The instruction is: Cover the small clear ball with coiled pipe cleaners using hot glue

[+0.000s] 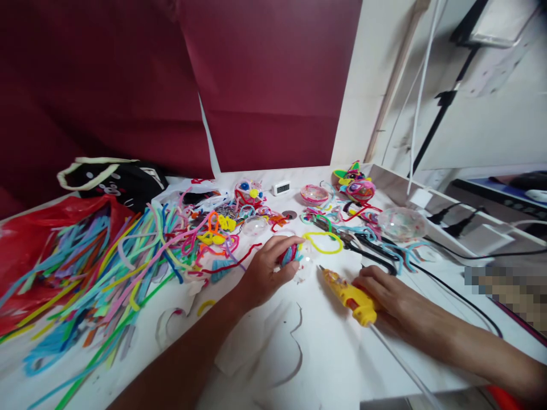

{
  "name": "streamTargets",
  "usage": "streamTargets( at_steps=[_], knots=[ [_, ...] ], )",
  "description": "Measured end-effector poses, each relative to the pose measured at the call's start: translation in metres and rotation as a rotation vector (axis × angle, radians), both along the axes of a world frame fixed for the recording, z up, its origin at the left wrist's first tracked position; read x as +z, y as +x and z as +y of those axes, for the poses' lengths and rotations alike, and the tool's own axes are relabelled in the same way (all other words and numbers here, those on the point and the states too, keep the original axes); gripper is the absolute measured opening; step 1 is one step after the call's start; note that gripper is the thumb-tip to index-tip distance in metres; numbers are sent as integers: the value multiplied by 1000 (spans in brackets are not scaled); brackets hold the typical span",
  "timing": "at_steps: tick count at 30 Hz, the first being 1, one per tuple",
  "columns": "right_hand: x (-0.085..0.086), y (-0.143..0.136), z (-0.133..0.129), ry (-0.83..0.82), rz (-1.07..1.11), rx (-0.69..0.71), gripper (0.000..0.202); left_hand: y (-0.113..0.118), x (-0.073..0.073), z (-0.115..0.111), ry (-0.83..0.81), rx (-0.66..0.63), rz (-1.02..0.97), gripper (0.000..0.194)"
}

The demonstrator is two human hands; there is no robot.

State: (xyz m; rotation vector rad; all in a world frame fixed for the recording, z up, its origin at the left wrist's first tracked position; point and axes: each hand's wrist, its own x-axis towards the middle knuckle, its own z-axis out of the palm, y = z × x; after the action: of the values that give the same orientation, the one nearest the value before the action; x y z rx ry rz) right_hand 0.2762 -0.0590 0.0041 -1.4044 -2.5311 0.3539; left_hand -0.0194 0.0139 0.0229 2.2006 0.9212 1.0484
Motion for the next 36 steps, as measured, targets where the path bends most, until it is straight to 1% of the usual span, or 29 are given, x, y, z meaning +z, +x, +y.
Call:
streamTargets(
  at_steps=[2, 4, 5, 7, 8, 10, 13, 15, 17, 20, 22, 25, 27, 32, 36],
  knots=[
    [11, -1, 1, 0, 8, 60, 31, 0, 1, -1, 17, -4, -4, 41],
    [27, -6, 2, 33, 67, 110, 32, 1, 2, -1, 21, -1, -8, 41],
    [36, -11, 4, 53, 123, 102, 32, 1, 2, -2, 19, 0, -8, 41],
    [51, -24, 9, 129, 246, 67, 22, 2, 3, -4, 18, -2, -1, 41],
    [56, -32, 12, 166, 307, 49, 19, 3, 4, -5, 19, -2, 3, 41],
    [61, -49, 20, 170, 404, 18, 16, 4, 5, -7, 22, -2, 14, 41],
    [57, -70, 31, 109, 487, -62, 13, 4, 5, -9, 29, -7, 18, 42],
    [52, -78, 36, 71, 533, -131, 15, 4, 4, -9, 40, -5, 14, 42],
    [46, -83, 39, 20, 600, -170, 16, 4, 3, -8, 55, 6, 10, 42],
    [39, -86, 42, -93, 752, -183, 16, 4, 0, -7, 83, 14, 10, 41],
    [37, -89, 43, -163, 861, -178, 19, 5, -2, -7, 104, 12, 13, 41],
    [37, -93, 42, -291, 1005, -169, 28, 6, -4, -8, 118, 16, 23, 41],
    [38, -96, 41, -357, 1071, -186, 31, 7, -5, -9, 119, 22, 33, 41],
    [41, -100, 41, -440, 1167, -246, 37, 8, -5, -10, 96, 46, 46, 41],
    [40, -102, 40, -477, 1234, -257, 38, 9, -6, -11, 102, 55, 46, 42]
  ],
)
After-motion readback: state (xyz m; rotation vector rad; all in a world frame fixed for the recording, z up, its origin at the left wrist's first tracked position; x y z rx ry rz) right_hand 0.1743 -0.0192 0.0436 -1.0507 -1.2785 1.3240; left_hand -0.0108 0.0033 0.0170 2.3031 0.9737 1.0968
